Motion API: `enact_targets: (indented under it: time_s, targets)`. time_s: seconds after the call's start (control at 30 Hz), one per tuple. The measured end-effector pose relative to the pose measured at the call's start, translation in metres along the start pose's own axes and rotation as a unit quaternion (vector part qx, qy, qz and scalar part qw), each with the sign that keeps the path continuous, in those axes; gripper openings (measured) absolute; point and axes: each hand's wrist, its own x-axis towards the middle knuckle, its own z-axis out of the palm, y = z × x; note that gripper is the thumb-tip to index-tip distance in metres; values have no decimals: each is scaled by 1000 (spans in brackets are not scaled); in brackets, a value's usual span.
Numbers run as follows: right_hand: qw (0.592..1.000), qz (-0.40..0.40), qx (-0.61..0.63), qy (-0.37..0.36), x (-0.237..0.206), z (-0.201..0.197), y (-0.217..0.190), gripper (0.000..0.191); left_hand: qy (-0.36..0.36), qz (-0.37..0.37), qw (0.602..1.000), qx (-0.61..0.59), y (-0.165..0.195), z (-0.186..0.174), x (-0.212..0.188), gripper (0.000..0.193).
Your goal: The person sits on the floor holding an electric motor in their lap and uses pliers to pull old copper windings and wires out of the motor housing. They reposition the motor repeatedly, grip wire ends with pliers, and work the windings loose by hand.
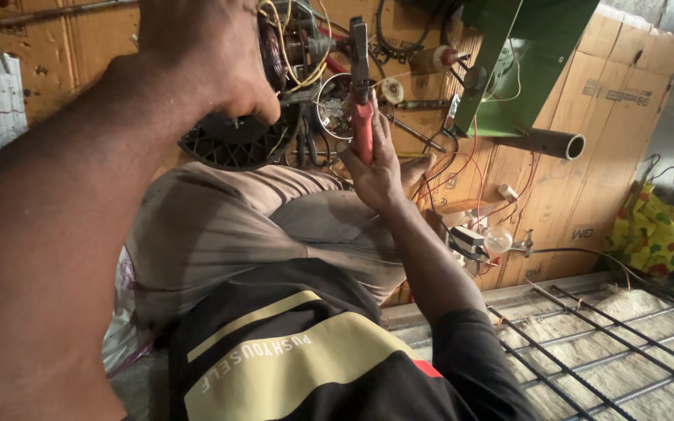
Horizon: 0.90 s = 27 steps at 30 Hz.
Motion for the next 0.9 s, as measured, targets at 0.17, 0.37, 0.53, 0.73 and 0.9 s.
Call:
enact_targets:
  time_s: [0.17, 0.37, 0.53, 0.73, 0.9]
  targets:
    - [1000, -25, -3, -10, 0, -3, -2, 73, -38, -9, 999, 0, 1, 0, 3, 62]
    - [998, 54, -21, -12, 5, -4, 0, 69, -44, 2, 999, 7, 0, -4, -1, 61]
    - [997, 41, -65, -3, 14, -6, 6, 90, -18, 29, 998, 60, 7, -8, -4, 66]
    - [997, 71, 7, -24, 17, -2, 11, 45, 13, 60, 998, 32, 2, -3, -7, 63]
    - [999, 38, -22, -11, 19, 8, 6, 42, -46, 63, 996, 50, 7, 1, -2, 45]
